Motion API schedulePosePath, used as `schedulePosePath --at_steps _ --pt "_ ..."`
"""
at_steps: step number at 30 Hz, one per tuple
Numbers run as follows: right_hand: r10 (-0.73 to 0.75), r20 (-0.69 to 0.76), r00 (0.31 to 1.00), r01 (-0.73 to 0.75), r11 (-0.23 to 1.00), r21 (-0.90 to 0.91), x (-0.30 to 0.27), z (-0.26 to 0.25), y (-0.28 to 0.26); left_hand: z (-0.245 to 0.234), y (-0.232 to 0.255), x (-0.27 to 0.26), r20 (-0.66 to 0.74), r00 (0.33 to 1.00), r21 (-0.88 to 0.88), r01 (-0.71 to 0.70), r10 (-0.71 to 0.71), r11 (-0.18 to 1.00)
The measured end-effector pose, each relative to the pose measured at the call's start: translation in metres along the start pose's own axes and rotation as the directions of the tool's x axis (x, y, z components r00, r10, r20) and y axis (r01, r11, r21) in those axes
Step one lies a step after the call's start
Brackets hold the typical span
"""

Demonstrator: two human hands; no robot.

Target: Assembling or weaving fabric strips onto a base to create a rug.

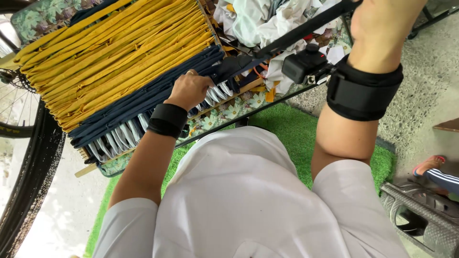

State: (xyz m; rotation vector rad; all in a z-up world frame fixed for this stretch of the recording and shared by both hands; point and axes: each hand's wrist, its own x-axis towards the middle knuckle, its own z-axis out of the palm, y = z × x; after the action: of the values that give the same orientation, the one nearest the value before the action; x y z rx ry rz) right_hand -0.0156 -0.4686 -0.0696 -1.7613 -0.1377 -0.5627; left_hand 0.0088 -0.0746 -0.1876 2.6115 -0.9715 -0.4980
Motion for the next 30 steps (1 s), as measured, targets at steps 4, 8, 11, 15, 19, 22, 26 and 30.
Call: schedulePosePath --at_steps 4,8,11,15,19,22,26,30 --pt "0.016 0.019 1.000 -0.014 0.992 -0.123 0.002 0.004 0.011 0.024 -0.012 0.015 0.112 0.978 0.078 0.168 -0.176 0.983" --pt "-0.189 0.163 0.968 0.234 0.913 -0.333 0.000 0.056 0.026 0.034 -0.023 0.038 0.165 0.878 0.151 0.428 -0.450 0.891" --pt "-0.022 0.349 0.937 0.134 0.944 -0.301 -0.020 0.111 0.034 0.021 -0.004 0.054 0.232 0.773 0.143 0.574 -0.591 0.806" --pt "0.158 0.377 0.913 -0.108 0.983 -0.149 -0.062 0.171 0.074 0.036 -0.002 0.064 0.214 0.715 0.181 0.641 -0.666 0.746" --pt "0.300 0.439 0.847 -0.318 0.947 -0.034 -0.085 0.198 0.098 0.059 -0.019 0.059 0.124 0.747 0.166 0.633 -0.653 0.756" --pt "0.302 0.490 0.818 -0.369 0.928 0.044 -0.096 0.210 0.114 0.057 -0.029 0.049 0.157 0.740 -0.102 0.671 -0.654 0.735" --pt "0.342 0.400 0.850 -0.334 0.938 -0.090 -0.107 0.219 0.128 0.079 -0.063 0.045 0.242 0.792 -0.409 0.607 -0.560 0.681" --pt "0.349 0.331 0.877 -0.337 0.937 -0.094 -0.103 0.214 0.127 0.097 -0.074 0.046 0.169 0.804 -0.416 0.582 -0.569 0.698"
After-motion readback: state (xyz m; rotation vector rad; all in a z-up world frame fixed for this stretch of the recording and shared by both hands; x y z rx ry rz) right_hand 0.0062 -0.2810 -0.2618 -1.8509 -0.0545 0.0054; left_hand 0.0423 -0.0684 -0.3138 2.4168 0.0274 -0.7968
